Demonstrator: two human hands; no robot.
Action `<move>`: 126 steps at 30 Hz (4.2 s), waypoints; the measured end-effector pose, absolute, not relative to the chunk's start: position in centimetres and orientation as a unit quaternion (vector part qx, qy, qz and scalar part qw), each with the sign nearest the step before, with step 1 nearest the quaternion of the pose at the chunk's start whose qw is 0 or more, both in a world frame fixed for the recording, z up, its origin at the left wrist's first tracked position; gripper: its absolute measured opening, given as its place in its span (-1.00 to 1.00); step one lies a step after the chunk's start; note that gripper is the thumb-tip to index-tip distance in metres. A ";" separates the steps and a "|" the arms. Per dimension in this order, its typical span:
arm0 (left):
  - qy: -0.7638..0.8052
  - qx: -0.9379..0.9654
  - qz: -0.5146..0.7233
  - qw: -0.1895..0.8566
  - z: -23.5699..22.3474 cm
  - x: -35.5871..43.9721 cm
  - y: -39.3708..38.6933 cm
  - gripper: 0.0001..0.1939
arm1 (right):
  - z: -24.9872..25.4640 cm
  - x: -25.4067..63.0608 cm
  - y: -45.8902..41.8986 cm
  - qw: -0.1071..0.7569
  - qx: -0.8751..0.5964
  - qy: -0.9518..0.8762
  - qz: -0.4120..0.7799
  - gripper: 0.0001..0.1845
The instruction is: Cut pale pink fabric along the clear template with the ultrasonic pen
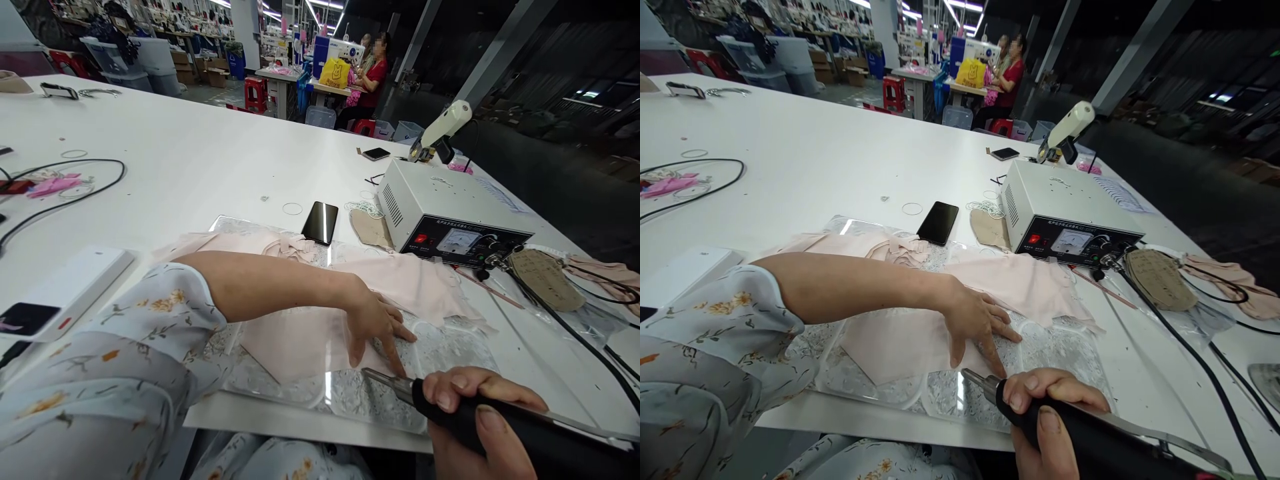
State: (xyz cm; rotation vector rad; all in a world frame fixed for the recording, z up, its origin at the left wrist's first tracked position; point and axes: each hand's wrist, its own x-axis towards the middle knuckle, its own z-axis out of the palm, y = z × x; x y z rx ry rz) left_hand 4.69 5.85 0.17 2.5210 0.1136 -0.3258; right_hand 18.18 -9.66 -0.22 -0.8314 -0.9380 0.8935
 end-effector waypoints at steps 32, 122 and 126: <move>0.034 0.951 0.012 0.306 1.5 3.5 5.4 -0.47 | -0.2 20.2 -10.2 0.738 -0.406 -0.401 0.359 -0.86; 0.248 0.948 0.122 0.160 0.0 -2.7 -2.2 -0.60 | -1.5 17.9 -4.9 0.749 -0.315 -0.379 0.444 -0.86; 0.240 0.949 0.127 0.159 -0.1 -2.3 -1.9 -0.62 | -1.7 17.9 -5.2 0.737 -0.323 -0.386 0.451 -0.88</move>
